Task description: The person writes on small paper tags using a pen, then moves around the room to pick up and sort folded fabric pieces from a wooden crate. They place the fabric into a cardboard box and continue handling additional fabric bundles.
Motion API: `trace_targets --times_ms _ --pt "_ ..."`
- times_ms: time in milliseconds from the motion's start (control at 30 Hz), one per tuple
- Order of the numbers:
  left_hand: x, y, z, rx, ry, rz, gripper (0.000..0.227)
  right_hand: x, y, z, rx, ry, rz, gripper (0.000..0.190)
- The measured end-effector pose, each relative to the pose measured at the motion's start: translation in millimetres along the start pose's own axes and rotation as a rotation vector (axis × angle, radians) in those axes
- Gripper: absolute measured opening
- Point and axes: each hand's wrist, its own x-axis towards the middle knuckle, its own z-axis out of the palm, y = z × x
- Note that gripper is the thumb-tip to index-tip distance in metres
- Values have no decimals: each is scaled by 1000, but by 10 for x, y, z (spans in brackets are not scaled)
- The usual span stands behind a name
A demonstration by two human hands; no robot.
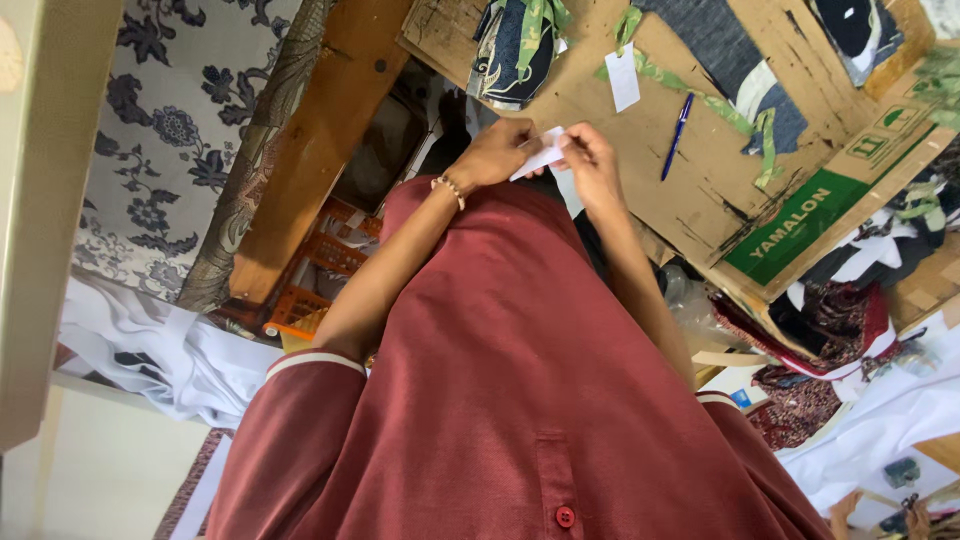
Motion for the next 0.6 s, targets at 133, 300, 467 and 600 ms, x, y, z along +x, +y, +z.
trace_targets --times_ms 133,300,467,600 --pt "314 -107 -142 166 423 87 24 -44 203 -338 -17 240 -11 9" --pt "809 -145 -441 334 753 149 61 -124 666 -793 112 493 99 2" --pt "1229 -32 -171 717 799 52 96 -149 1197 -1095 248 706 224 6" --pt "1429 -56 86 733 752 -23 107 -176 1502 -1154 258 784 298 5"
